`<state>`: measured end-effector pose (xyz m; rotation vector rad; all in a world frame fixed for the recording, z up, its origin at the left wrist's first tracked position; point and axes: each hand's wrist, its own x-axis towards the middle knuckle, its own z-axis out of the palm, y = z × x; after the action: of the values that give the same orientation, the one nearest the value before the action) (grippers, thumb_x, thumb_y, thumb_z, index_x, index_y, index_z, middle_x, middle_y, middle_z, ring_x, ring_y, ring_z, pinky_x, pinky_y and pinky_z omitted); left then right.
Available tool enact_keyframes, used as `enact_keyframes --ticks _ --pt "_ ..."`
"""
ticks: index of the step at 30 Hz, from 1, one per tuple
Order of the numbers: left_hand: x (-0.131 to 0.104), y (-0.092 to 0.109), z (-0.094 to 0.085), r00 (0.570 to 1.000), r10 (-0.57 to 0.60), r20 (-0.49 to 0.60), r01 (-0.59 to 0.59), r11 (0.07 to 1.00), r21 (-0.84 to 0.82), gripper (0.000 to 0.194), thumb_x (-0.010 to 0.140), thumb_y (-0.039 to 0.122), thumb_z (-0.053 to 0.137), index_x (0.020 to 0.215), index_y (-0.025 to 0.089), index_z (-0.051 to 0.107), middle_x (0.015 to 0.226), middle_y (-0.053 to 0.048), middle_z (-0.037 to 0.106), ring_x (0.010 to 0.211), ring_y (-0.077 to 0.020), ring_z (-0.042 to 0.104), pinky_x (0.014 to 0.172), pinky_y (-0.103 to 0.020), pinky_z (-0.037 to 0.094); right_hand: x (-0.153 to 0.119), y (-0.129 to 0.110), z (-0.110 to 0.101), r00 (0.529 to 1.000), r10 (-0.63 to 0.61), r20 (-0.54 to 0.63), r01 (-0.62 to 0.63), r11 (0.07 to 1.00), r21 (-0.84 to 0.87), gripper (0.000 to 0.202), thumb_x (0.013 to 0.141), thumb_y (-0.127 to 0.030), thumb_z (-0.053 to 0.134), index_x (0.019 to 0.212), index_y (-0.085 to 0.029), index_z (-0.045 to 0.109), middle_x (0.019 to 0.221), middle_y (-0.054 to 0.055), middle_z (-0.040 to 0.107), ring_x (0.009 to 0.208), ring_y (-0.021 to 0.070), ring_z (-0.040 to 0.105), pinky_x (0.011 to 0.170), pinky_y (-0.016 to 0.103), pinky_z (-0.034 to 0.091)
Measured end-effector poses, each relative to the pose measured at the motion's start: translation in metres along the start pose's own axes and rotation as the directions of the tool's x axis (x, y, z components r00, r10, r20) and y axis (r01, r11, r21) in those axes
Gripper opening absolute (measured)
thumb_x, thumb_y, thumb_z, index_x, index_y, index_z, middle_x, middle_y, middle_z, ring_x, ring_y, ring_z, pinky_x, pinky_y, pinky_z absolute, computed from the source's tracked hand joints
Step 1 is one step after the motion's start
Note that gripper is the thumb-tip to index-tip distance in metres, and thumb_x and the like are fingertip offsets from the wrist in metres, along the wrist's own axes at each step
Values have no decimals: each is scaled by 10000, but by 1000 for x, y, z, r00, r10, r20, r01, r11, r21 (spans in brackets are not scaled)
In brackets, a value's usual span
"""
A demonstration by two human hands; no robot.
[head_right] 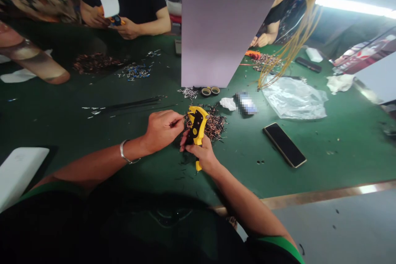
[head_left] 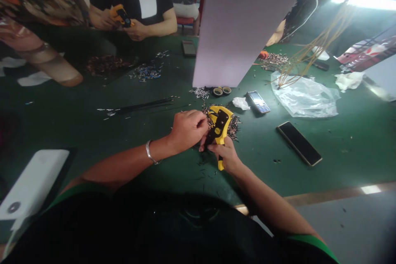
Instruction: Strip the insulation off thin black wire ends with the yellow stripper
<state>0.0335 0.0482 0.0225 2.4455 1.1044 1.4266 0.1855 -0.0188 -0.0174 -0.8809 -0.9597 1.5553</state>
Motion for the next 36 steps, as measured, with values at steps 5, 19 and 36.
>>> enact_keyframes --ticks 5,19,36 --pt "1 -2 0 1000 -17 -8 17 1000 6 201 761 85 506 598 185 566 547 25 590 511 -97 500 527 -245 372 -1 0 -2 1000 -1 26 1 1000 11 343 637 -161 690 977 -183 644 805 13 689 672 186 631 689 369 513" --pt "-1 5 0 985 -157 70 160 986 -42 183 702 91 511 552 185 557 529 29 597 486 -90 493 502 -236 367 0 -8 -4 999 -42 -30 40 998 -44 313 628 -166 654 939 -199 652 770 15 689 655 202 626 692 384 522" --pt "-8 20 -1 951 -198 235 246 949 -196 182 740 109 540 576 187 558 526 31 580 503 -95 488 494 -239 374 1 -8 -4 991 -90 -104 60 964 -260 96 613 -186 646 703 -219 652 586 -28 626 576 169 558 564 296 460"
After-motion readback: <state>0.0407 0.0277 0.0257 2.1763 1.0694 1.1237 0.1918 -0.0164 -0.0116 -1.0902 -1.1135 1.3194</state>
